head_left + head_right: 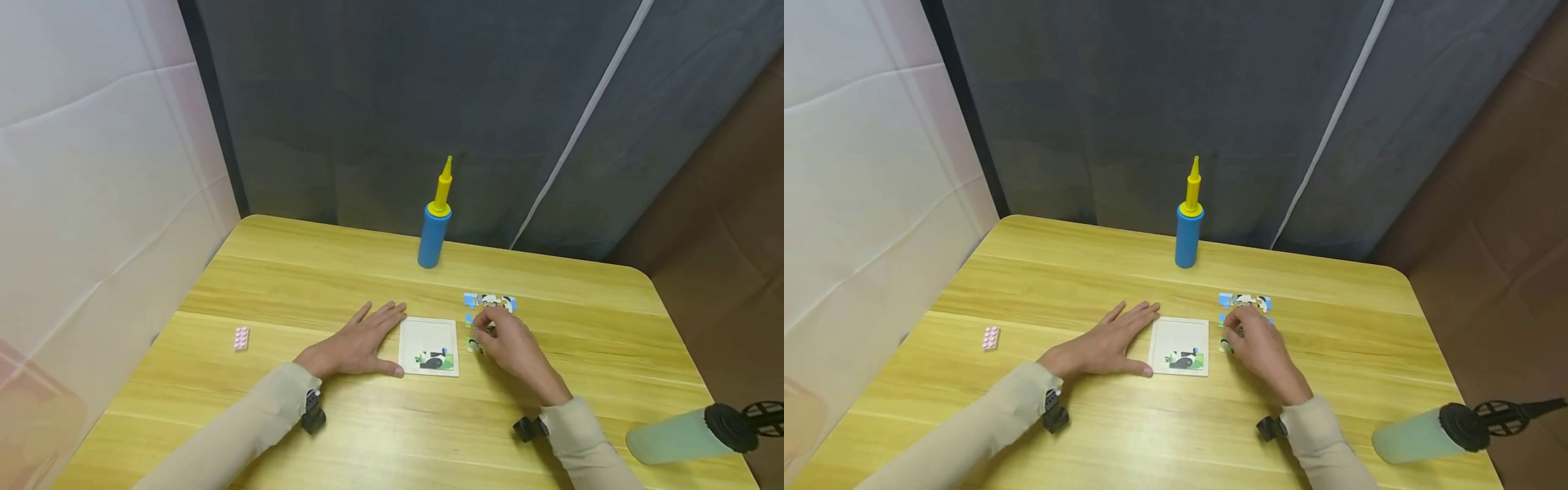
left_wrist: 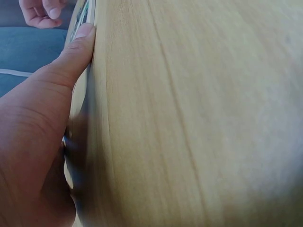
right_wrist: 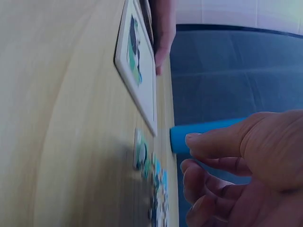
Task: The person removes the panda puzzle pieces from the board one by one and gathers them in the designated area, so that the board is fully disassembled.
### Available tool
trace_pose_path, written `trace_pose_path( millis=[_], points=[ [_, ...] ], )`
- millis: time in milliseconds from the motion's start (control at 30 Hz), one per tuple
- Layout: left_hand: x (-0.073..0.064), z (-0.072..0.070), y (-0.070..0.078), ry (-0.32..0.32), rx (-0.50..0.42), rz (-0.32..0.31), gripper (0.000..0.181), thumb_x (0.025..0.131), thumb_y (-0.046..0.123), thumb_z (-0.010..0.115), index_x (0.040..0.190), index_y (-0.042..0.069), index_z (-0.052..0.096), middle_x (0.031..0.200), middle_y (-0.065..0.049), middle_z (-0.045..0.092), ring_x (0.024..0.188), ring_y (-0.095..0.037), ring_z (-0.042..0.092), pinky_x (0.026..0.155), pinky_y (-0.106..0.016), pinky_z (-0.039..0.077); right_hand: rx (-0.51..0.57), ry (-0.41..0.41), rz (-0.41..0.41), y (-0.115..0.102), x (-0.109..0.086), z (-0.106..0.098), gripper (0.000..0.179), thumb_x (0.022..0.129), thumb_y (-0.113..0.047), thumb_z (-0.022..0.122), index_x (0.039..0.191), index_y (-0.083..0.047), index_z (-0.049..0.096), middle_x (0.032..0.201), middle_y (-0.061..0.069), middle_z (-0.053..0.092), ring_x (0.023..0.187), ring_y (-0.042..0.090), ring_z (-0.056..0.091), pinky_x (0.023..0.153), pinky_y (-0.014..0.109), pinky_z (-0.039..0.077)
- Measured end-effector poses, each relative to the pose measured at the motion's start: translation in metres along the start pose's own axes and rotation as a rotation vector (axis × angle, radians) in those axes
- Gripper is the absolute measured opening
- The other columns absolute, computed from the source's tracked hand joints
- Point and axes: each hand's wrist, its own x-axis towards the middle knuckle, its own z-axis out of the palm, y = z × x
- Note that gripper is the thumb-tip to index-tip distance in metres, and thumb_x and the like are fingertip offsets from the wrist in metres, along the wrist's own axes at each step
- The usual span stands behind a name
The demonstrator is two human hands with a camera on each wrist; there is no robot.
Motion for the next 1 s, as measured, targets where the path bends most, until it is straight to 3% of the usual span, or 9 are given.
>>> trace_pose_path(
  millis=[367, 667, 1000],
  points=[
    [0.0, -0.001, 0.001, 0.0, -0.002, 0.002, 0.113, 0.089, 0.072, 0.073, 0.171, 0.011, 0.023, 0.182, -0.003, 0.014, 0.17, -0.026, 0.01, 0.139, -0.057, -0.001, -0.051, -0.088, -0.079, -0.029, -0.001, 0.021, 0.006, 0.097, -0.011, 0.075, 0.103, -0.013, 0.075, 0.098, -0.001, 0.069, 0.089, 0.014, 0.064, 0.081, 0.036, 0.055],
    [0.0, -0.002, 0.0, 0.006, -0.012, 0.009, 0.112, 0.089, 0.071, 0.073, 0.17, 0.01, 0.025, 0.182, -0.004, 0.016, 0.17, -0.028, 0.011, 0.138, -0.059, 0.0, -0.083, -0.185, -0.114, -0.041, 0.0, 0.04, 0.012, 0.095, -0.015, 0.08, 0.106, -0.012, 0.078, 0.094, -0.004, 0.066, 0.081, 0.008, 0.057, 0.073, 0.03, 0.051],
    [-0.002, -0.002, 0.0, 0.012, -0.021, 0.015, 0.112, 0.09, 0.07, 0.073, 0.17, 0.01, 0.024, 0.182, -0.005, 0.015, 0.17, -0.028, 0.011, 0.138, -0.059, 0.0, -0.105, -0.218, -0.117, -0.046, 0.002, 0.046, 0.012, 0.093, -0.018, 0.082, 0.102, -0.013, 0.076, 0.092, -0.005, 0.064, 0.08, 0.009, 0.055, 0.072, 0.029, 0.049]
  ],
)
